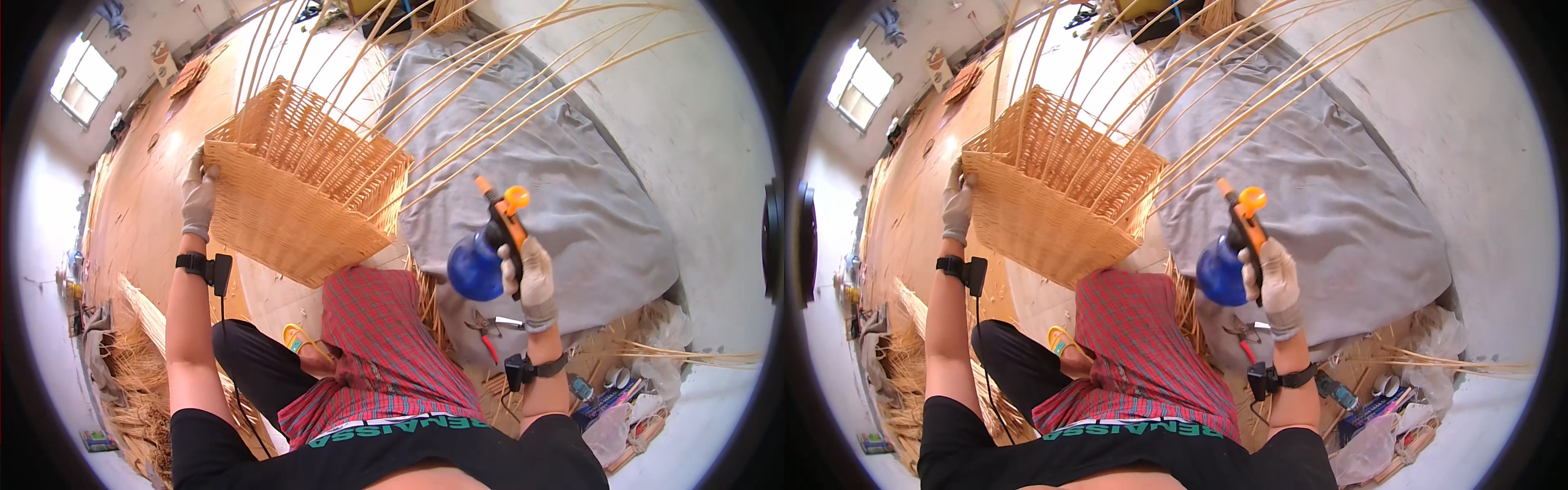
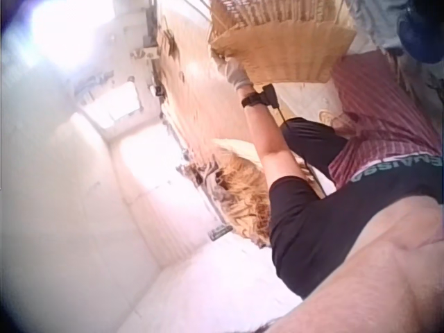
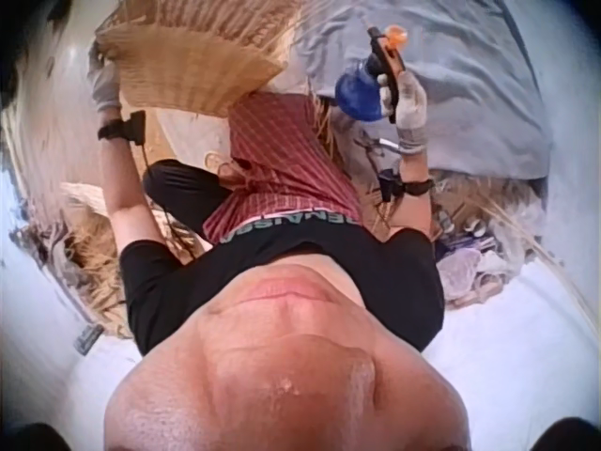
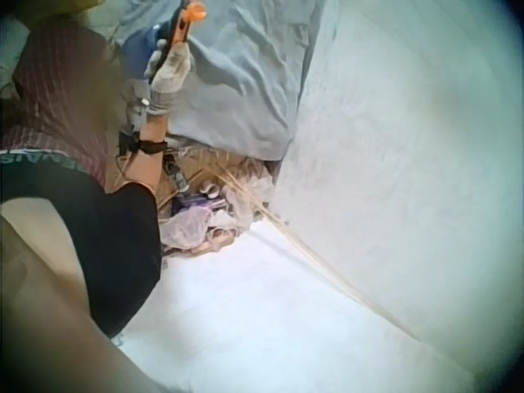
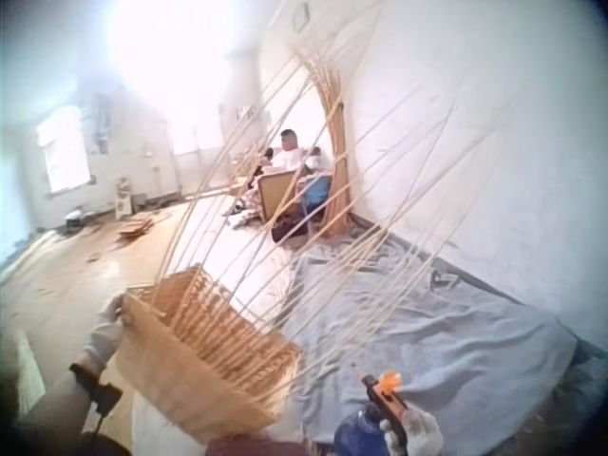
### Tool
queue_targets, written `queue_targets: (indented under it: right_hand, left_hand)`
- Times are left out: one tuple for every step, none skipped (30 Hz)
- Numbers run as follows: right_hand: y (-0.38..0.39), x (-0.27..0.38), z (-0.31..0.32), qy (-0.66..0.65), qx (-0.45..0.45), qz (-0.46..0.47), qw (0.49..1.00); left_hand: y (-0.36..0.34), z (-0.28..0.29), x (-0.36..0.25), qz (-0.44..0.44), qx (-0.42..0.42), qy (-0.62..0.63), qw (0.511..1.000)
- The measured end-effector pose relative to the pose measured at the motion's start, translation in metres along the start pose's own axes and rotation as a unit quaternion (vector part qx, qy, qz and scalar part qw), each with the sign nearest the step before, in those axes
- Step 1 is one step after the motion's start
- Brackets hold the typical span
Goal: Weaving a large wicker or straw basket, including measuring, spraying with water, and using a drill.
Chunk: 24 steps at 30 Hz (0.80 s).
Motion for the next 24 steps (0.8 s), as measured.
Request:
queue_targets:
  right_hand:
    - [0.009,-0.01,-0.004,-0.02,-0.002,-0.029,0.999]
    - [0.02,-0.021,-0.006,-0.034,-0.013,-0.063,0.997]
    - [0.029,-0.027,-0.012,-0.037,0.004,-0.082,0.996]
    - [0.038,-0.033,-0.017,-0.034,0.018,-0.097,0.994]
    - [0.045,-0.034,-0.024,-0.045,0.04,-0.094,0.994]
    - [0.053,-0.036,-0.029,-0.05,0.053,-0.102,0.992]
    - [0.06,-0.038,-0.028,-0.049,0.043,-0.12,0.991]
    - [0.064,-0.035,-0.029,-0.049,0.047,-0.118,0.991]
    - [0.067,-0.029,-0.027,-0.048,0.039,-0.109,0.992]
    - [0.068,-0.022,-0.025,-0.048,0.03,-0.098,0.994]
    - [0.071,-0.015,-0.019,-0.034,-0.007,-0.092,0.995]
    - [0.071,-0.004,-0.014,-0.059,-0.045,-0.071,0.995]
    - [0.07,0.013,-0.012,-0.081,-0.06,-0.02,0.995]
    - [0.068,0.032,-0.01,-0.101,-0.076,0.037,0.991]
    - [0.071,0.045,-0.006,-0.08,-0.111,0.065,0.988]
    - [0.072,0.06,-0.007,-0.086,-0.129,0.1,0.983]
    - [0.07,0.073,-0.01,-0.094,-0.131,0.13,0.978]
    - [0.069,0.085,-0.012,-0.116,-0.144,0.16,0.97]
    - [0.067,0.095,-0.016,-0.11,-0.141,0.175,0.968]
    - [0.066,0.106,-0.019,-0.081,-0.133,0.189,0.97]
    - [0.064,0.114,-0.021,-0.056,-0.127,0.197,0.971]
    - [0.063,0.121,-0.022,-0.052,-0.123,0.209,0.969]
    - [0.061,0.124,-0.028,-0.009,-0.095,0.2,0.975]
    - [0.06,0.124,-0.032,0.03,-0.072,0.185,0.98]
  left_hand:
    - [0.001,0.0,-0.002,-0.012,-0.008,-0.03,0.999]
    - [0.001,0.002,-0.002,-0.012,-0.016,-0.031,0.999]
    - [0.0,0.001,0.0,-0.005,-0.01,-0.036,0.999]
    - [-0.001,-0.001,0.003,0.003,-0.002,-0.04,0.999]
    - [-0.002,-0.001,0.0,-0.019,0.002,-0.02,1.0]
    - [-0.003,-0.002,0.003,-0.014,0.002,-0.021,1.0]
    - [-0.003,-0.003,0.001,-0.028,0.006,-0.016,0.999]
    - [-0.003,-0.004,0.001,-0.036,0.01,-0.008,0.999]
    - [-0.003,-0.004,0.001,-0.042,0.005,-0.009,0.999]
    - [-0.003,-0.006,0.002,-0.036,0.006,-0.014,0.999]
    - [-0.002,-0.007,0.001,-0.035,0.008,-0.018,0.999]
    - [-0.001,-0.007,0.001,-0.032,0.002,-0.016,0.999]
    - [0.001,-0.009,0.001,-0.025,0.006,-0.003,1.0]
    - [0.003,-0.012,-0.001,-0.027,0.019,0.016,0.999]
    - [0.005,-0.011,-0.002,-0.023,0.009,0.017,1.0]
    - [0.007,-0.012,-0.001,-0.011,-0.006,-0.013,1.0]
    - [0.009,-0.012,-0.001,0.001,-0.02,-0.043,0.999]
    - [0.011,-0.014,-0.003,-0.007,-0.02,-0.037,0.999]
    - [0.015,-0.015,-0.011,-0.044,-0.027,-0.032,0.998]
    - [0.019,-0.017,-0.018,-0.075,-0.02,-0.009,0.997]
    - [0.02,-0.018,-0.019,-0.074,-0.031,-0.031,0.996]
    - [0.022,-0.019,-0.022,-0.086,-0.04,-0.036,0.995]
    - [0.023,-0.022,-0.021,-0.08,-0.029,-0.027,0.996]
    - [0.023,-0.026,-0.019,-0.059,-0.005,0.004,0.998]
Point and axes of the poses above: each hand's wrist, its own y-axis away from the middle knuckle, its own z-axis out of the back of the hand, x = y × z, the point moved 9 cm from there along -y, towards the middle knuckle, and after that the axes turned 15 degrees about z, right-handed, at the moved point
